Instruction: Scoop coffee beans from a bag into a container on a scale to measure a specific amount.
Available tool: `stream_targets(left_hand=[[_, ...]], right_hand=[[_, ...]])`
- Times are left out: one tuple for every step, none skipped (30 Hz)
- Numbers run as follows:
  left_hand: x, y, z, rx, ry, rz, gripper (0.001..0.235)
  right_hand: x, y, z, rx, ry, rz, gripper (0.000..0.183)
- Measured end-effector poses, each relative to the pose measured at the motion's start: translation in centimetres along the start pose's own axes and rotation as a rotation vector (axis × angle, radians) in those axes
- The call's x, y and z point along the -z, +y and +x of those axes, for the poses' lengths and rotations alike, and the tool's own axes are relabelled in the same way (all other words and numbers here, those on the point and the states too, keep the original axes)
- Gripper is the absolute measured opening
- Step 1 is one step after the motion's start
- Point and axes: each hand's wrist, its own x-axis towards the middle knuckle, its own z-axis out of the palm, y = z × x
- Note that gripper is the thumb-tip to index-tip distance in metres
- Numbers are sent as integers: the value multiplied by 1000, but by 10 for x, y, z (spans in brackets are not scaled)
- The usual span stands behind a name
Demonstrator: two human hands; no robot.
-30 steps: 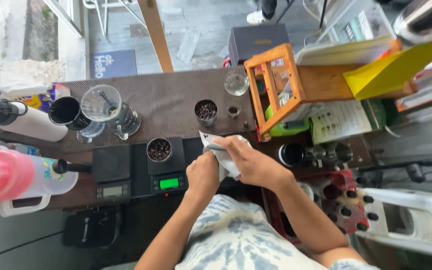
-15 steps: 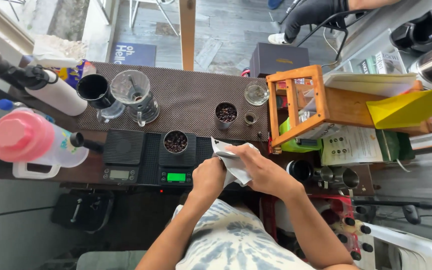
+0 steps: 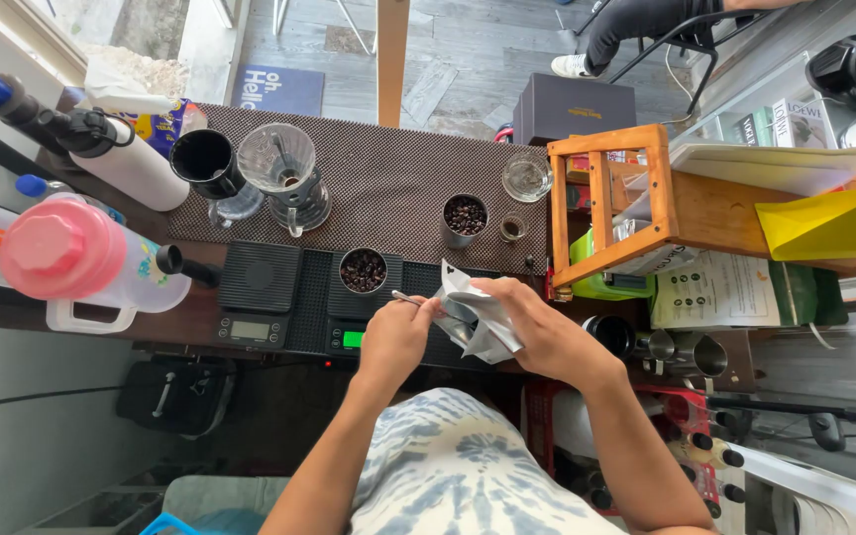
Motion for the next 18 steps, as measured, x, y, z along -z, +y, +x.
stream_targets(left_hand=[[1, -4, 1, 5, 3, -1, 34], [2, -9, 2, -22, 18, -47, 35], [2, -13, 4, -49, 34, -93, 35], [7, -13, 4, -46, 38, -93, 35], [13, -13, 5, 9, 23, -135, 34], [18, -13, 5, 63, 9, -176, 34], [22, -15, 5, 64, 12, -176, 34], [25, -17, 5, 82, 6, -246, 34], [30, -19, 5, 97, 4, -315, 34], [33, -20, 7, 96, 12, -314, 34], [35, -21, 7, 127, 13, -362, 35], [38, -22, 8, 157, 15, -409, 36], [38, -28, 12, 157, 24, -408, 36], [39, -34, 16, 109, 47, -425, 37], [37, -41, 17, 69, 65, -443, 38], [40, -41, 16, 75, 69, -442, 38], [43, -40, 17, 75, 93, -427, 37], [46, -39, 19, 75, 118, -412, 37]], right_hand=[[0, 0, 0, 2, -4, 2, 94], [1, -1, 0, 9, 6, -8, 89], [2, -1, 0, 17, 18, -18, 84], [1, 1, -2, 20, 14, -17, 84], [0, 3, -4, -23, 17, -23, 80], [0, 6, -5, -65, 20, -29, 76], [0, 5, -6, -63, 18, -28, 76], [0, 4, -6, -36, 56, -51, 73], [0, 4, -5, -5, 94, -74, 70], [1, 5, -4, 3, 93, -73, 70], [2, 6, -3, 31, 105, -72, 69], [3, 7, -3, 59, 118, -71, 69], [3, 10, -3, 68, 117, -69, 69], [3, 14, -3, 71, 126, -79, 70], [2, 16, -6, 66, 131, -87, 70], [1, 17, -8, 67, 126, -82, 70], [2, 19, -8, -31, 112, -73, 71], [2, 21, -8, -129, 97, -65, 71]])
